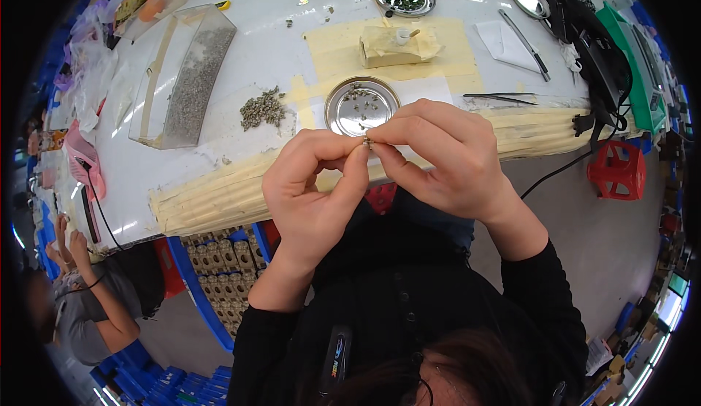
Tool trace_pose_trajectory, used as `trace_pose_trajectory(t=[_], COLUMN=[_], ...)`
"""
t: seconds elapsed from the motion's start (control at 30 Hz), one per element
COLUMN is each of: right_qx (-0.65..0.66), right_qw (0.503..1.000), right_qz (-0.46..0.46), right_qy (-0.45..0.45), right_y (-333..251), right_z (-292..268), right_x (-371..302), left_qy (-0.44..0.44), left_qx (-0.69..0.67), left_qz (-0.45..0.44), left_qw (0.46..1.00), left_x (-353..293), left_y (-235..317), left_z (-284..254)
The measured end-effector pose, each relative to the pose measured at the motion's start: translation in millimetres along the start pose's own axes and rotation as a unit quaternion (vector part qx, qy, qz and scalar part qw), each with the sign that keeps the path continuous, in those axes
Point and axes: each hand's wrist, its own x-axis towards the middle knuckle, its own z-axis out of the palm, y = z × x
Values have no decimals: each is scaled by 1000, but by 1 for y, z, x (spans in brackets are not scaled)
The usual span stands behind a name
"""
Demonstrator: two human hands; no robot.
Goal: Manually assemble small toy components at a factory workbench.
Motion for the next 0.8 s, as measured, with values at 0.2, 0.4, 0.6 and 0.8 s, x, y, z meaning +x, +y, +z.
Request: trace_pose_trajectory(t=[0.2,0.4,0.6,0.8], right_qx=[44,123,259,328], right_qw=[999,992,951,914], right_qz=[1,40,162,229], right_qy=[7,-11,-52,-62], right_y=[-1,0,0,1], right_z=[-2,-5,-10,-9], right_x=[0,2,-1,-5], left_qy=[-37,-67,-77,-75], left_qx=[-248,-309,-285,-282], left_qz=[-181,-223,-211,-208], left_qw=[951,922,932,934], left_x=[2,4,5,7], left_y=[1,-1,4,3], left_z=[-5,-9,-10,-9])
